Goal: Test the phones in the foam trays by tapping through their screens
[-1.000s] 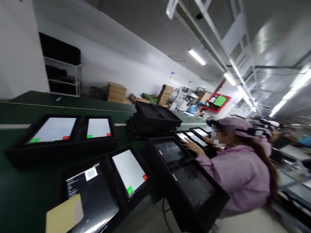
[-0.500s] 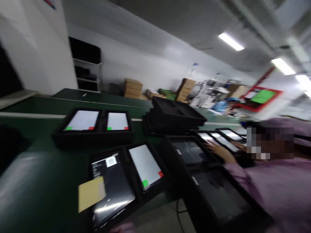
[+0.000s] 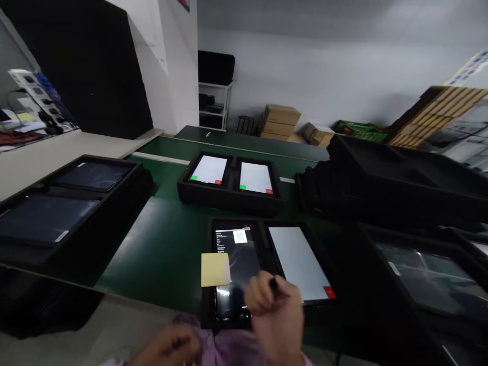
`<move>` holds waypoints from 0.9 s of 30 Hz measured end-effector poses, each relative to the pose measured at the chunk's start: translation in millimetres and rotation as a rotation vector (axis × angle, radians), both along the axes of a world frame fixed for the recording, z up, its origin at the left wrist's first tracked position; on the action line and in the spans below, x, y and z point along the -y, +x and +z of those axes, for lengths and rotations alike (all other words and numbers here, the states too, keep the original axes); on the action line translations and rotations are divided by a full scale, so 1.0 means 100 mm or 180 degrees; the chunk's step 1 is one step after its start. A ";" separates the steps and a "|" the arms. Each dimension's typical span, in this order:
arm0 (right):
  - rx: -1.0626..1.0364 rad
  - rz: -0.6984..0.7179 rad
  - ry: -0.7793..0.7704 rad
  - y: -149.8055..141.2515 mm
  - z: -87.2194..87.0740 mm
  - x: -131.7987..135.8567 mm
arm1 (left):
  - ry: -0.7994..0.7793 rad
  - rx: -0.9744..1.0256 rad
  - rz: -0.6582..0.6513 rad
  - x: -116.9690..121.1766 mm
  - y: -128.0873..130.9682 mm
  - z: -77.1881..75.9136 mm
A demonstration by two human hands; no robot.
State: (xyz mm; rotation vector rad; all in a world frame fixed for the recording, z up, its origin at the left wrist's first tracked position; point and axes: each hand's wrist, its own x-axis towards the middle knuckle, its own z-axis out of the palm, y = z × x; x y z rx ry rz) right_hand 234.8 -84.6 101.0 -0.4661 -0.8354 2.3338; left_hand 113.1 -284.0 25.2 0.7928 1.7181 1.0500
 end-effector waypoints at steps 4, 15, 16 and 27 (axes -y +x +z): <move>0.0194 -0.0705 -0.0526 0.35 -0.19 -0.32 | -0.0001 -0.0545 0.1561 -0.44 -0.38 0.09; 0.1411 -0.1895 0.0100 0.53 -0.90 -0.63 | 0.0100 0.0452 0.1119 -0.72 -0.33 0.14; 0.1476 -0.1921 0.0152 0.54 -0.94 -0.63 | 0.0014 0.0640 0.1079 -0.64 -0.25 0.17; 0.2687 -0.1777 0.1746 0.57 -1.03 -0.49 | 0.0375 -0.2527 0.0178 -0.91 0.27 -0.07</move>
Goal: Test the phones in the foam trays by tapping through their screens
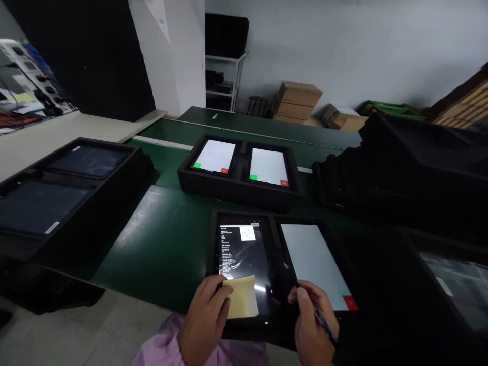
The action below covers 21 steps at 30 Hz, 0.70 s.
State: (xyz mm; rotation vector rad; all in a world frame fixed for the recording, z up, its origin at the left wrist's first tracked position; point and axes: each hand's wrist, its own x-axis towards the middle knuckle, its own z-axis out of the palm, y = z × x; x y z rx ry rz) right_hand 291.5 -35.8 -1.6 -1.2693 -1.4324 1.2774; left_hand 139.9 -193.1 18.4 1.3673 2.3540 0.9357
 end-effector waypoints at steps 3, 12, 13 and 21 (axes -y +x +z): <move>0.0406 0.0215 0.0034 0.03 -0.01 0.03 | -0.0196 -0.0955 -0.0108 0.07 0.04 -0.05; 0.0918 0.0769 -0.0144 -0.02 -0.04 0.08 | -0.0065 -0.1400 -0.0359 0.17 0.04 -0.18; 0.0884 0.0768 -0.0229 -0.03 -0.05 0.11 | -0.0027 -0.1375 -0.0354 0.17 0.04 -0.20; 0.0542 0.1299 -0.0734 -0.17 0.03 0.32 | -0.0092 -0.1341 -0.0365 0.21 0.04 -0.28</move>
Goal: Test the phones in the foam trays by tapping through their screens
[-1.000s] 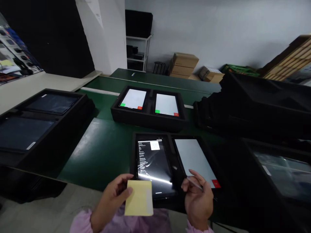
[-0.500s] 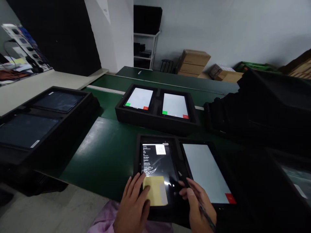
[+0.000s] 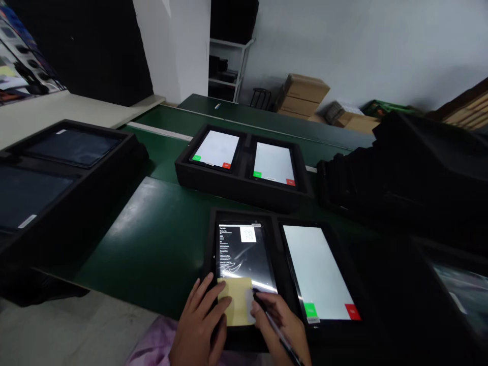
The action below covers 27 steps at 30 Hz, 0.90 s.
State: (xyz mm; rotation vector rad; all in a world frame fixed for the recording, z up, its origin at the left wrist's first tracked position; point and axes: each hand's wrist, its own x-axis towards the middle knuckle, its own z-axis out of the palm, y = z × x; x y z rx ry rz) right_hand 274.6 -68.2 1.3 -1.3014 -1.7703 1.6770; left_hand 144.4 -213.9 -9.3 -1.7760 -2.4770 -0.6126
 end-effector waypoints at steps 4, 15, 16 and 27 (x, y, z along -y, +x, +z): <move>-0.0036 -0.0192 -0.0090 -0.04 0.00 -0.02 | -0.0115 -0.0093 -0.0102 -0.05 -0.05 0.06; 0.0113 -0.0248 0.0246 -0.04 -0.01 -0.05 | -0.0176 0.0159 -0.0595 -0.22 -0.17 0.16; 0.0115 -0.0273 0.0289 -0.04 -0.01 -0.04 | -0.0188 0.0169 -0.0563 -0.22 -0.17 0.14; 0.0227 0.0322 0.0508 -0.08 -0.11 -0.01 | -0.0093 0.0068 -0.0476 -0.23 -0.15 0.05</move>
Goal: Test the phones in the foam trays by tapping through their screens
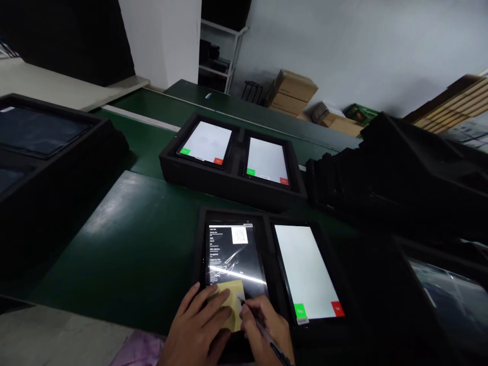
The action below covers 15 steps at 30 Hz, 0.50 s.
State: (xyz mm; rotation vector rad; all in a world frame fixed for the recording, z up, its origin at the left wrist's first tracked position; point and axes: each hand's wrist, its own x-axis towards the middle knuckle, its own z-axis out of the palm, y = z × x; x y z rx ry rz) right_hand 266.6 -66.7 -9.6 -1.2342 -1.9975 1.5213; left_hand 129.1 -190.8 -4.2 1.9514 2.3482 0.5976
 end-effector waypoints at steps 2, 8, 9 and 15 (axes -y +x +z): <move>0.0065 0.0008 0.0117 0.01 -0.01 0.00 | 0.0043 -0.0002 -0.0012 0.01 0.00 -0.01; -0.0019 0.0040 0.0261 0.00 -0.03 0.01 | 0.0168 -0.0121 -0.0073 0.00 -0.04 0.02; -0.0036 0.0053 0.0273 0.00 -0.03 0.01 | 0.0149 -0.0139 -0.0082 0.00 -0.04 0.03; -0.0034 0.0174 0.0304 0.01 -0.04 0.00 | 0.0039 -0.0133 -0.0074 0.00 -0.03 0.01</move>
